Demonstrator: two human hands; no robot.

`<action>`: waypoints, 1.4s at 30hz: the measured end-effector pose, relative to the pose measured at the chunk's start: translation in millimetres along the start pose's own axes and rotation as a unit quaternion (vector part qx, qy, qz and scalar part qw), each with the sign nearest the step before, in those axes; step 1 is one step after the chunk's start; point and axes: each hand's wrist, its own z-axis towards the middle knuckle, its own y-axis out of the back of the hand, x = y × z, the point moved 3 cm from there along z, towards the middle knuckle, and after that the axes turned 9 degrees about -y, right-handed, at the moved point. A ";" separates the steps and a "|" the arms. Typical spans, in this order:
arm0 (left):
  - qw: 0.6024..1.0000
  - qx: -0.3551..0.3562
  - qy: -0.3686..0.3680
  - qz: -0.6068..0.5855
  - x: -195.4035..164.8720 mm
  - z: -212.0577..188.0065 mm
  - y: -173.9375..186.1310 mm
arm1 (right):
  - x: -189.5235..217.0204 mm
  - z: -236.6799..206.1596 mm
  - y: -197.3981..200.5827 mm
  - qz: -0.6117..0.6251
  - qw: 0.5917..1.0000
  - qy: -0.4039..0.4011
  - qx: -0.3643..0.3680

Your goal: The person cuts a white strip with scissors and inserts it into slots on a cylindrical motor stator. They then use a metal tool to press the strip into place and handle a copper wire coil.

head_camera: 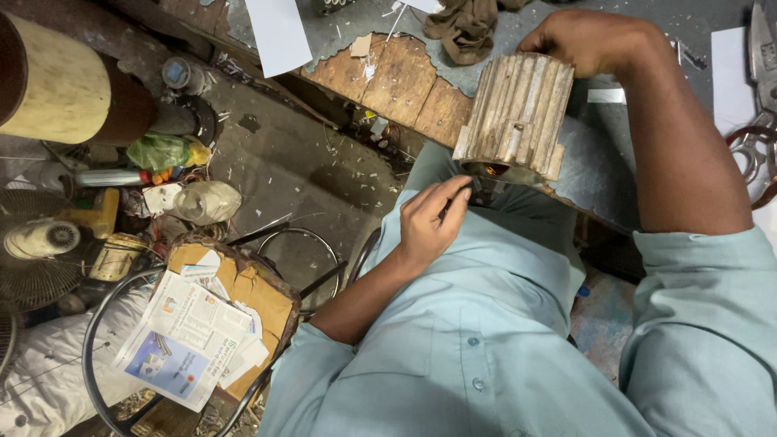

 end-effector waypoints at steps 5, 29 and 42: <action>0.988 0.021 -0.133 0.073 -2.3 6.2 -7.9 | -4.6 0.9 -3.0 -0.026 0.999 0.009 -0.029; 0.956 0.156 -0.181 0.171 15.6 13.6 -12.8 | 26.8 -200.6 -78.2 0.206 0.739 0.027 -0.641; 0.889 0.269 -0.256 0.269 32.0 22.5 -15.6 | 75.9 -171.2 -158.8 0.033 0.868 -0.003 -0.496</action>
